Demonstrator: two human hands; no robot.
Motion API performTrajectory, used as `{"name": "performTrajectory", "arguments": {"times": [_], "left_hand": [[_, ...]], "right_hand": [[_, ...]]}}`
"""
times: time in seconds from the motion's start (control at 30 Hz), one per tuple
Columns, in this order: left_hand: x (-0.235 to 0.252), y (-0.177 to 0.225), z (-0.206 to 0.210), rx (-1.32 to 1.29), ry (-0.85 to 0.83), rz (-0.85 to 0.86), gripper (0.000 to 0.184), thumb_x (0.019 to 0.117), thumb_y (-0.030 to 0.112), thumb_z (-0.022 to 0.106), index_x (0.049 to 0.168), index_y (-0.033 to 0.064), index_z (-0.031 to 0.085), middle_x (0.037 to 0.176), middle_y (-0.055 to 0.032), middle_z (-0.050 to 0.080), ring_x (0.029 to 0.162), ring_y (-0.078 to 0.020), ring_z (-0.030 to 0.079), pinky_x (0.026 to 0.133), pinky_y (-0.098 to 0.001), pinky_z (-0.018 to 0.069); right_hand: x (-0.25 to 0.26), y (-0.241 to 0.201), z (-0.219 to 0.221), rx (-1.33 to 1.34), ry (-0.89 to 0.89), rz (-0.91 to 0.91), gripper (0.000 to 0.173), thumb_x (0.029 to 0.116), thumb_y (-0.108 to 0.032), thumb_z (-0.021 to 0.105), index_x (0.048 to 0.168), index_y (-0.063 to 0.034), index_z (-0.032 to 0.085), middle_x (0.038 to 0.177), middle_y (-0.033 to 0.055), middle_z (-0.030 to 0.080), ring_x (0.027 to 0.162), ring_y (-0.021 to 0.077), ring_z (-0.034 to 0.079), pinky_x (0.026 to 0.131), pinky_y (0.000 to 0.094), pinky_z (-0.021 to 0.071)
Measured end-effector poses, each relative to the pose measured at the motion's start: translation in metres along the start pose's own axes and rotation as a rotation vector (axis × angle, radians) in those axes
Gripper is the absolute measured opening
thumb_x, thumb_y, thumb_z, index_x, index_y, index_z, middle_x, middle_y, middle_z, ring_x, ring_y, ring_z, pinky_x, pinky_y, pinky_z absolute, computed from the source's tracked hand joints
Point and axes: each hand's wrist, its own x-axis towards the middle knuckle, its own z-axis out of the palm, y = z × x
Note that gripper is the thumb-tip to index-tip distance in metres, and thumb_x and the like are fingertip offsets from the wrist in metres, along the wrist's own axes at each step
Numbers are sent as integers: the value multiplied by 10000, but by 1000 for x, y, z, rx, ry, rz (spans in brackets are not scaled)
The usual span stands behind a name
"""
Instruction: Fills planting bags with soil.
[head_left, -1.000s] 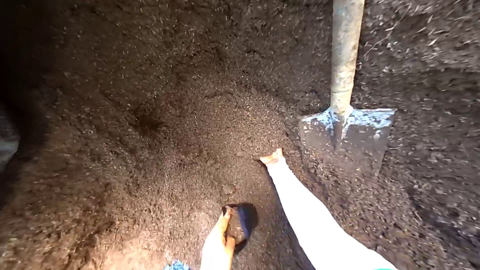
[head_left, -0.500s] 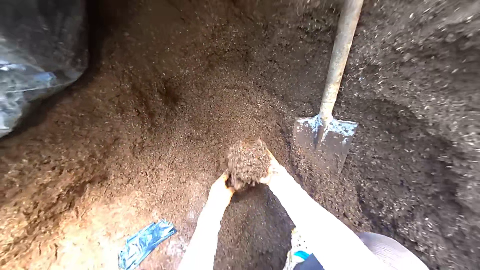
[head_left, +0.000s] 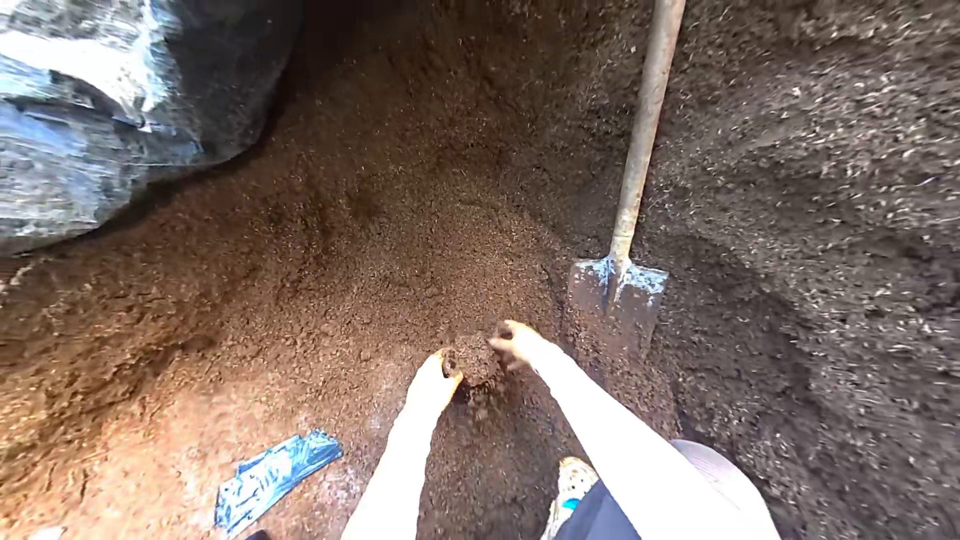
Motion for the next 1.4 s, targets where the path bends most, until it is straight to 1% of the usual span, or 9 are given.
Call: {"name": "performTrajectory", "arguments": {"times": [0.1, 0.2, 0.33, 0.43, 0.73, 0.93, 1.1, 1.27, 1.4], "left_hand": [[0, 13, 0, 103, 35, -170, 735, 983, 441, 639, 1569, 104, 352, 1460, -171, 569, 1332, -347, 575, 1079, -586, 466], [-1, 26, -1, 270, -74, -298, 640, 1019, 572, 498, 1436, 86, 527, 1376, -188, 630, 1279, -370, 615, 1016, -621, 493], [4, 26, 5, 310, -149, -284, 524, 1078, 447, 414, 1324, 41, 636, 1386, -220, 619, 1322, -383, 580, 1059, -634, 454], [-13, 28, -7, 275, -114, -250, 496, 1108, 379, 370, 1388, 38, 596, 1433, -233, 582, 1371, -387, 533, 1113, -606, 403], [-65, 41, -58, 88, 84, -119, 391, 1108, 321, 436, 1119, -6, 650, 1070, -255, 666, 1063, -417, 646, 898, -649, 475], [-20, -4, 13, 219, -23, -289, 492, 1106, 394, 367, 1400, 67, 588, 1386, -236, 615, 1301, -413, 587, 1048, -645, 445], [-45, 14, -14, 95, 66, -258, 415, 1113, 367, 375, 1236, 71, 638, 1198, -210, 684, 1162, -386, 654, 935, -637, 492], [-15, -15, 6, 171, 11, -284, 453, 1109, 380, 356, 1329, 89, 625, 1291, -215, 668, 1218, -412, 640, 963, -659, 498], [-9, -5, 2, 149, 21, -365, 468, 1075, 422, 438, 1369, 91, 588, 1313, -197, 663, 1231, -383, 639, 979, -631, 495]], "right_hand": [[11, 10, 13, -7, -90, 104, 534, 1048, -288, 611, 1485, -43, 427, 1360, 267, 574, 1064, 366, 692, 883, 493, 588], [15, 14, 22, -175, -97, 118, 522, 1069, -377, 548, 1451, -29, 469, 1288, 242, 620, 989, 306, 714, 863, 445, 588], [12, 10, 30, -603, -66, -26, 496, 1104, -318, 417, 1528, -63, 452, 1522, 209, 505, 1430, 353, 473, 1175, 570, 357], [-9, -10, 28, -726, -27, -91, 436, 1099, -302, 418, 1469, -99, 525, 1463, 199, 564, 1382, 376, 520, 1108, 606, 413], [-65, -54, 12, -511, 193, -338, 359, 1074, -314, 502, 1313, -84, 638, 1193, 234, 692, 1145, 436, 654, 937, 669, 493], [5, 11, 40, -615, -15, -112, 460, 1108, -353, 400, 1423, -56, 554, 1403, 243, 592, 1337, 409, 548, 1107, 614, 410], [-26, -15, 26, -541, 55, -219, 416, 1101, -363, 451, 1241, -21, 641, 1184, 254, 676, 1173, 416, 632, 997, 626, 460], [-1, -2, 38, -699, 34, -117, 427, 1098, -392, 420, 1328, -87, 614, 1317, 220, 648, 1270, 399, 601, 1032, 639, 459], [20, 21, 23, 1, 63, 27, 613, 1129, -458, 229, 1390, -23, 573, 1262, 181, 639, 1111, 275, 621, 975, 447, 481]]}}
